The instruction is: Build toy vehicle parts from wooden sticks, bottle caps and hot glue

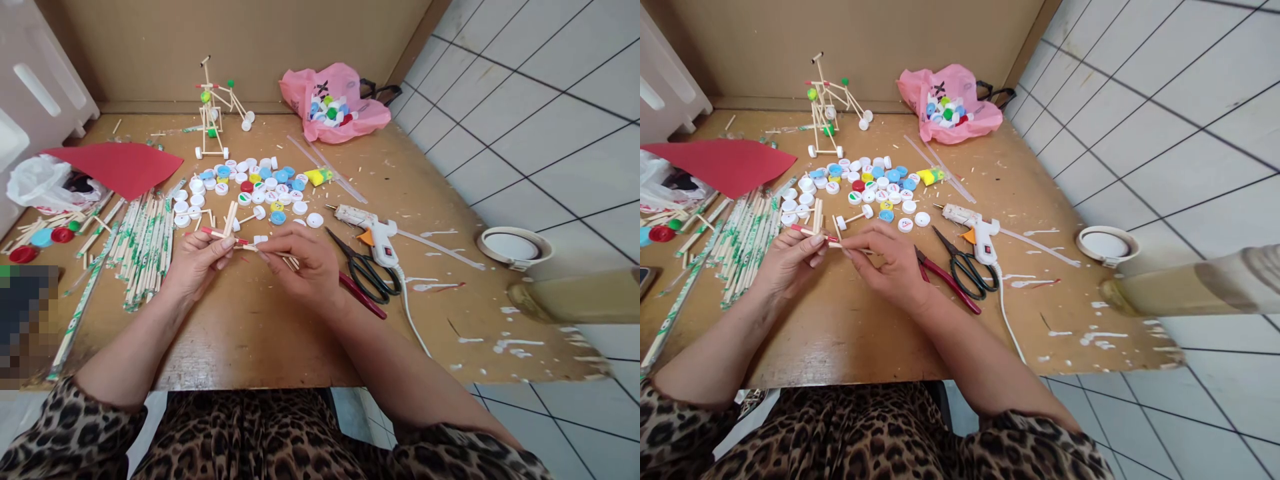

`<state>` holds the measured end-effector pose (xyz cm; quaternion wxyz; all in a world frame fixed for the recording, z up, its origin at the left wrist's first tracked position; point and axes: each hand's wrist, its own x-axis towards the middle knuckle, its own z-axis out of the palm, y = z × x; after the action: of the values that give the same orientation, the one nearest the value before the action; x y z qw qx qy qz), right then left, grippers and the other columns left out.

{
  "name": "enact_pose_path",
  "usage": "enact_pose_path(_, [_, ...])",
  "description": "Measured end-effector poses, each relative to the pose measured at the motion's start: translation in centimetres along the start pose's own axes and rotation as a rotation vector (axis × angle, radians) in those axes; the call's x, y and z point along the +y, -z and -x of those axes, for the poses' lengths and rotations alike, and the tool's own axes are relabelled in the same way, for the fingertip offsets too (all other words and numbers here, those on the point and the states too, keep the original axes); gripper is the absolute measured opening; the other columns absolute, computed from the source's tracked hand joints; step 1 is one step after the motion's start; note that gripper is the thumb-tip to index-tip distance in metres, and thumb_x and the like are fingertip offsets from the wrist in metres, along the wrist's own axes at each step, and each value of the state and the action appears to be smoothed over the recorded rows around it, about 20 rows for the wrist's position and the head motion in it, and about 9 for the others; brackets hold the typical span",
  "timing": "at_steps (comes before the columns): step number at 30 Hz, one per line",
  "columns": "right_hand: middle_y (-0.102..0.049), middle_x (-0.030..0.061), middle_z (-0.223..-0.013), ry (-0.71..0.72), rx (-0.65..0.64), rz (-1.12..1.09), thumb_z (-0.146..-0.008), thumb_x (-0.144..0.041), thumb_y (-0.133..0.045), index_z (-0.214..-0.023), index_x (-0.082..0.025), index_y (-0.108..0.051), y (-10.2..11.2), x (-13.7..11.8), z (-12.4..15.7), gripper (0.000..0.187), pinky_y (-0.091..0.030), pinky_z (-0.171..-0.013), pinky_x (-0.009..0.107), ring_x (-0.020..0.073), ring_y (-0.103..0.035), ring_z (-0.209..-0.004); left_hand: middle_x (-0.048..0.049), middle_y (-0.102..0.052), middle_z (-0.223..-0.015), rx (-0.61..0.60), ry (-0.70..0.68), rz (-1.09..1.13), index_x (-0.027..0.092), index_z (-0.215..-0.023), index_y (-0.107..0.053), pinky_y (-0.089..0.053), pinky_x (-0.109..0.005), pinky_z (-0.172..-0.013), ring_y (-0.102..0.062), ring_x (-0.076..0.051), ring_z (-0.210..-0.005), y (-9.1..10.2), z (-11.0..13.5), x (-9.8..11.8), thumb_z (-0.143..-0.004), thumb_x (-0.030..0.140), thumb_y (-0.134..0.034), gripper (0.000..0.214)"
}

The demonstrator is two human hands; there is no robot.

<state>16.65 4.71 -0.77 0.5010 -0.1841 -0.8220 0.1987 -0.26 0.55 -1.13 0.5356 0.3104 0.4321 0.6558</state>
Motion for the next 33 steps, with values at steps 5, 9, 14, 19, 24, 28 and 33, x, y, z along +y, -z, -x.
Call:
enact_pose_path(5, [-0.066, -0.0005, -0.075, -0.052, 0.033, -0.033, -0.089, -0.02, -0.061, -0.088, -0.022, -0.068, -0.31, 0.01, 0.02, 0.008, -0.048, -0.061, 0.024, 0.0104, -0.06, -0.068, 0.0015, -0.057, -0.047, -0.021, 0.013, -0.014, 0.015, -0.057, -0.071, -0.029, -0.017, -0.039, -0.042, -0.005, -0.042, -0.12, 0.09, 0.15, -0.046, 0.033, -0.093, 0.031])
enact_pose_path(9, [-0.066, 0.0001, -0.077, -0.031, 0.018, -0.001, -0.091, -0.019, -0.059, -0.089, -0.022, -0.068, -0.5, 0.04, 0.13, 0.009, -0.048, -0.063, 0.025, 0.011, -0.061, -0.072, 0.001, -0.058, -0.047, -0.02, 0.021, -0.005, 0.015, -0.057, -0.071, -0.029, -0.017, -0.039, -0.043, -0.005, -0.043, -0.25, 0.14, 0.25, -0.044, 0.032, -0.094, 0.031])
enact_pose_path(14, [-0.067, 0.001, -0.081, -0.022, 0.022, 0.073, -0.091, -0.02, -0.058, -0.091, -0.024, -0.068, -0.54, 0.1, 0.22, 0.011, -0.05, -0.065, 0.027, 0.0121, -0.062, -0.074, 0.0003, -0.06, -0.049, -0.023, 0.029, -0.005, 0.015, -0.059, -0.072, -0.031, -0.018, -0.039, -0.045, -0.006, -0.044, -0.11, 0.14, 0.12, -0.045, 0.031, -0.093, 0.03])
enact_pose_path(19, [-0.067, 0.0012, -0.081, -0.015, 0.035, 0.107, -0.092, -0.022, -0.057, -0.091, -0.024, -0.068, -0.6, 0.16, 0.34, 0.012, -0.051, -0.065, 0.027, 0.0124, -0.063, -0.075, -0.0003, -0.06, -0.05, -0.037, 0.042, -0.016, 0.014, -0.06, -0.072, -0.033, -0.019, -0.04, -0.047, -0.007, -0.045, 0.02, 0.17, 0.09, -0.048, 0.032, -0.092, 0.03])
enact_pose_path(24, [-0.066, 0.001, -0.083, 0.036, 0.052, 0.112, -0.091, -0.017, -0.057, -0.092, -0.023, -0.066, -0.73, 0.13, 0.44, 0.011, -0.05, -0.064, 0.026, 0.0119, -0.063, -0.075, 0.0002, -0.059, -0.047, -0.048, 0.061, -0.026, 0.014, -0.061, -0.073, -0.032, -0.018, -0.039, -0.044, -0.006, -0.042, -0.1, 0.25, 0.21, -0.047, 0.036, -0.093, 0.032])
enact_pose_path(28, [-0.065, 0.0011, -0.083, 0.058, 0.056, 0.099, -0.09, -0.015, -0.058, -0.094, -0.023, -0.065, -0.72, 0.2, 0.51, 0.012, -0.051, -0.065, 0.026, 0.0122, -0.063, -0.077, 0.0001, -0.061, -0.047, -0.027, 0.059, -0.048, 0.016, -0.059, -0.072, -0.03, -0.018, -0.037, -0.043, -0.005, -0.04, -0.14, 0.27, 0.23, -0.047, 0.036, -0.091, 0.03])
enact_pose_path(33, [-0.065, 0.002, -0.083, 0.056, 0.054, 0.069, -0.088, -0.013, -0.059, -0.094, -0.022, -0.066, -0.49, 0.27, 0.4, 0.013, -0.051, -0.067, 0.027, 0.0126, -0.063, -0.077, 0.0015, -0.058, -0.045, -0.008, 0.052, -0.048, 0.015, -0.057, -0.069, -0.029, -0.018, -0.036, -0.044, -0.006, -0.039, -0.13, 0.26, 0.28, -0.046, 0.033, -0.091, 0.031])
